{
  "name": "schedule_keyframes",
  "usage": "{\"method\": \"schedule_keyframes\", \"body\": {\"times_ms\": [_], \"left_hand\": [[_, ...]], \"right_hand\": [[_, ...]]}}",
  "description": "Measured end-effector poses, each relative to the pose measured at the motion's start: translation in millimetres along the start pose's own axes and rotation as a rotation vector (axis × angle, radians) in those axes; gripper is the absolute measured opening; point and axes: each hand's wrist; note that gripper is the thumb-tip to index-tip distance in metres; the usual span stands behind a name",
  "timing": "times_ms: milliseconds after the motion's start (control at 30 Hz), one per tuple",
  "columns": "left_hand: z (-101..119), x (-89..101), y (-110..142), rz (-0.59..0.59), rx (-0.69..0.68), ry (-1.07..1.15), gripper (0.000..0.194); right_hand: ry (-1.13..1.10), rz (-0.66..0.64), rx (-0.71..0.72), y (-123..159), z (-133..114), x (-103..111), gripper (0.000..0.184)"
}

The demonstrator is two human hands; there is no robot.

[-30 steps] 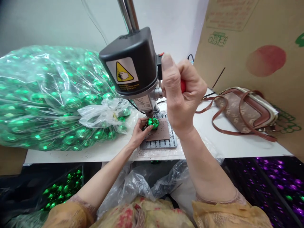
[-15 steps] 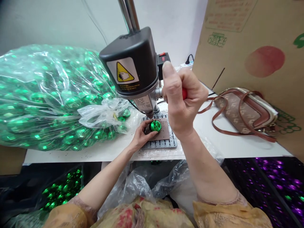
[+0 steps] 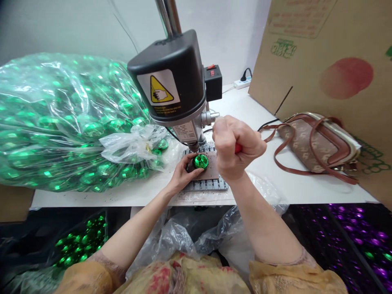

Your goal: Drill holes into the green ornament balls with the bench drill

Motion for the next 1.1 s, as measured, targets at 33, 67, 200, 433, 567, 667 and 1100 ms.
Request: {"method": "schedule_keyframes", "body": {"times_ms": [33, 67, 200, 433, 567, 667, 1100], "left_hand": [[0, 0.1, 0, 0.003, -0.003, -0.001, 0.057], [-1, 0.1, 0, 0.004, -0.005, -0.001, 0.057], [-2, -0.3, 0, 0.01, -0.003, -0.008, 0.056], [-1, -2.2, 1, 0.022, 0.003, 0.013, 0.056], [-1, -1.6, 0, 0.021, -0.001, 0.012, 0.054], [0, -4.1, -2, 0.029, 0.019, 0.005, 0.054], [63, 23.2, 95, -0.44, -0.234, -0.75, 0.04]], "right_hand": [[-0.015, 0.005, 0.011, 2, 1, 1, 0.052], [-0.022, 0.009, 0.02, 3, 3, 1, 0.052], [-0.034, -0.003, 0.055, 7, 6, 3, 0.05], [-0.077, -0.048, 0.102, 13, 13, 11, 0.047], [-0.094, -0.06, 0.138, 19, 12, 12, 0.047], [-0.021, 0.034, -0.003, 9, 5, 4, 0.054], [0.038, -0.013, -0.234, -35, -7, -17, 0.043]]}}
Point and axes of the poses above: each hand's wrist, its own y-axis away from the middle knuckle, its own x-axis out of the back of the hand, z = x × y, and after that the axes turned 4 degrees about y, right-handed
